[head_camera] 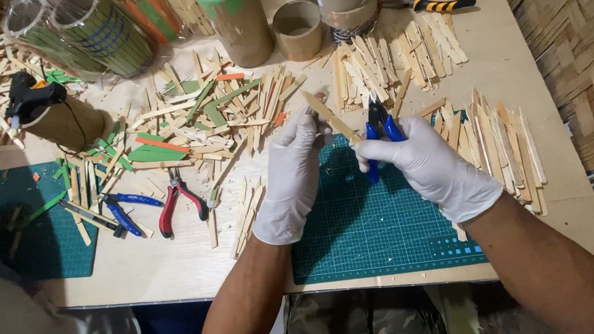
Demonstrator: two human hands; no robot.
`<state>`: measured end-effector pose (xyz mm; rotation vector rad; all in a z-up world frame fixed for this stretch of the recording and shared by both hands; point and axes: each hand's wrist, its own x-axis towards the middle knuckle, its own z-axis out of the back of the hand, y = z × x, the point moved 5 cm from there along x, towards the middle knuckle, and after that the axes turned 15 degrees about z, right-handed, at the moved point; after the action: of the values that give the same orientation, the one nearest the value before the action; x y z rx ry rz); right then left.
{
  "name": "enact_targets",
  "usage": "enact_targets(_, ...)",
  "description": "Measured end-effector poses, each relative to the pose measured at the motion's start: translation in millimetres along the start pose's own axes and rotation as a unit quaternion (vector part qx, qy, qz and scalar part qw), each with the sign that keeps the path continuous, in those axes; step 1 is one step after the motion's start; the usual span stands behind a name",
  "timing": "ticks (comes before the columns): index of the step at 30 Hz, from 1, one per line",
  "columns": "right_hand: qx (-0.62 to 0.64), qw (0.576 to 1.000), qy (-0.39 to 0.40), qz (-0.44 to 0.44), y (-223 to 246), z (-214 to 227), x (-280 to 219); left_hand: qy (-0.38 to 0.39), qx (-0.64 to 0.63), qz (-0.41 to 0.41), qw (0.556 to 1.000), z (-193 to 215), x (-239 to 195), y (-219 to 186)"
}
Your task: Trimming and shaping small wooden sticks using pliers on a workshop table
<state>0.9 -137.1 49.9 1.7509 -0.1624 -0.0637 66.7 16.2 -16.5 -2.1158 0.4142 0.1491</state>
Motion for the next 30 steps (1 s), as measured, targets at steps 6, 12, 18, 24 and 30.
enact_targets(6,-0.030,0.999,0.042,0.009,2.1,-4.1,0.2,0.025,0.013,-0.012,1.000,-11.7,-8.0,-18.2)
enact_targets(12,-0.050,0.997,0.050,0.006,6.2,-0.1,1.6,0.013,0.021,-0.019,1.000,-17.5,-17.6,-28.1)
enact_targets(18,-0.103,0.993,0.052,0.007,3.4,15.5,8.0,-0.059,0.112,-0.020,0.992,0.8,-8.8,-21.9)
enact_targets(24,-0.174,0.984,0.043,-0.012,16.1,17.1,3.9,-0.103,0.170,-0.024,0.980,-16.4,-23.9,-44.4)
enact_targets(30,-0.285,0.957,0.056,-0.004,29.6,11.0,6.7,-0.133,0.162,-0.018,0.978,-17.3,-24.2,-38.3)
